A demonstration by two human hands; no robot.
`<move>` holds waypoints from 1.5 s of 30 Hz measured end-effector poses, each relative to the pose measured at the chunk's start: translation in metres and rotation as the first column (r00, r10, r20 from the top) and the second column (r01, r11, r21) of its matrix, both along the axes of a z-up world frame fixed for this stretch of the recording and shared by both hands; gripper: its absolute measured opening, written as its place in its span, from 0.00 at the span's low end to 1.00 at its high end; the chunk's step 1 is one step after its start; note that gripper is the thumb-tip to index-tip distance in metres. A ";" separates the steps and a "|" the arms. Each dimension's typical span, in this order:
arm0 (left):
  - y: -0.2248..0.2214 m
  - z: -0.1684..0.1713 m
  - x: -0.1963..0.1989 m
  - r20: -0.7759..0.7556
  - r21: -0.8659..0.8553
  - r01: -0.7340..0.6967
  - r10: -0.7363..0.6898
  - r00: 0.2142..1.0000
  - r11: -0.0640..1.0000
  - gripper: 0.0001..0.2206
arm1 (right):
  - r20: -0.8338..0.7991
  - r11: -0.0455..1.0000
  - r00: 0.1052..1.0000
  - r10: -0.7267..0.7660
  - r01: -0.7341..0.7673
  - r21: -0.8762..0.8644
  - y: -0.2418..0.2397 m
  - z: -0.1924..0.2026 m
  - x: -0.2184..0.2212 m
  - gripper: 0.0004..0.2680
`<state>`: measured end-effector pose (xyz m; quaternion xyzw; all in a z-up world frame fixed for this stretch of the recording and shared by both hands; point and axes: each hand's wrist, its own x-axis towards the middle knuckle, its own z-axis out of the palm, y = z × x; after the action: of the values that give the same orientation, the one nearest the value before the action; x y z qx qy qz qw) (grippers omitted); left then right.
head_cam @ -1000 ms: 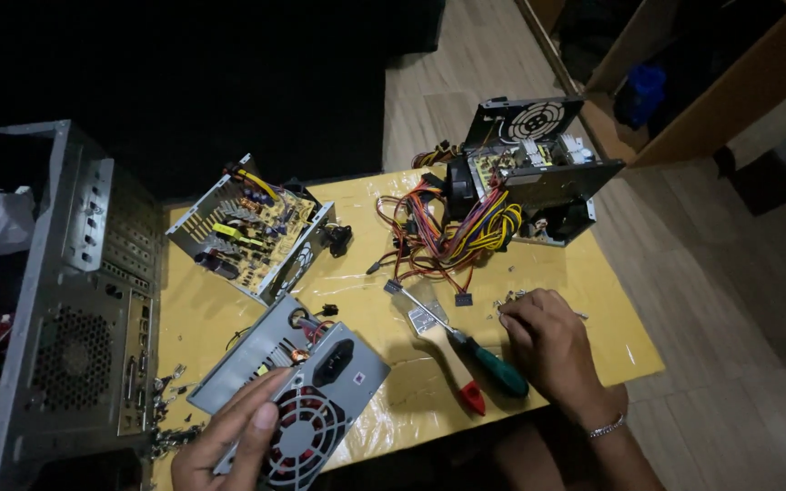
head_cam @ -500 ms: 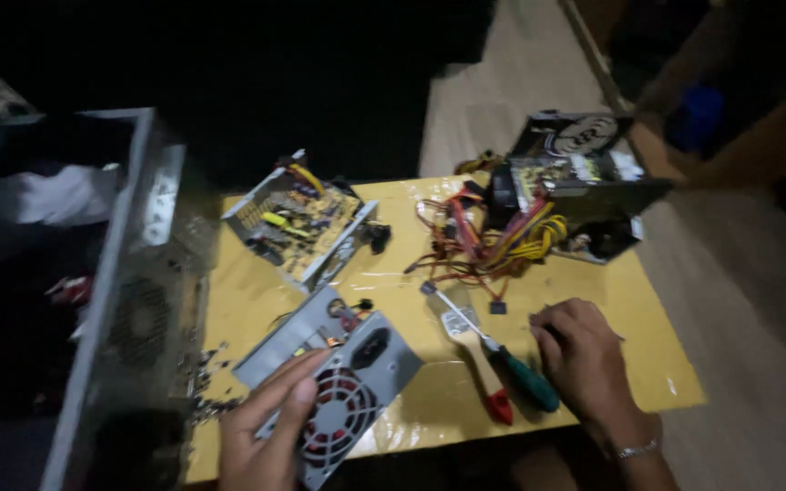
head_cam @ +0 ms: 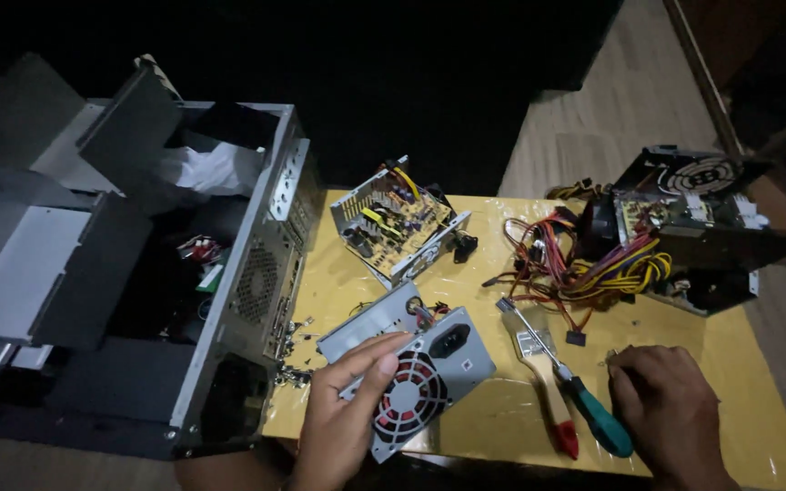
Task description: Disassembling a cooling fan from a computer power supply unit using a screwdriver
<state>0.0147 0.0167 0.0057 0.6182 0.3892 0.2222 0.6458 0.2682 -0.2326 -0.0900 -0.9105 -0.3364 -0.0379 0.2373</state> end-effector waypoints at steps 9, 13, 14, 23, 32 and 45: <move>-0.004 0.006 -0.002 -0.054 0.010 0.036 -0.035 0.998 0.999 0.20 | 0.112 0.904 0.993 0.021 -0.066 0.422 0.018 0.059 -0.041 0.03; -0.004 -0.002 -0.002 0.023 0.069 0.012 -0.014 1.000 0.998 0.18 | 0.120 0.823 0.991 0.058 -0.116 0.557 0.034 0.084 -0.081 0.04; -0.004 -0.001 -0.001 -0.007 0.068 0.027 -0.026 1.000 0.997 0.19 | -0.072 0.792 0.986 0.153 -0.079 0.605 0.039 0.097 -0.098 0.06; -0.021 0.000 -0.002 0.009 -0.033 -0.061 0.061 0.998 0.998 0.16 | 0.158 0.511 0.795 0.586 -0.513 0.690 0.108 0.086 -0.110 0.07; -0.036 -0.039 0.004 0.276 0.465 -0.066 -0.074 0.958 0.883 0.08 | 0.147 0.517 0.780 0.609 -0.531 0.672 0.115 0.086 -0.117 0.08; -0.039 -0.021 0.005 -0.010 0.407 -0.058 0.068 0.998 0.911 0.10 | 0.386 0.615 0.796 0.466 -0.605 0.505 0.087 0.082 -0.108 0.03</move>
<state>0.0194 -0.0224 -0.0157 0.7287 0.3619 0.3114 0.4909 0.1607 -0.1458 -0.0083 -0.6313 -0.5871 -0.1693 0.4776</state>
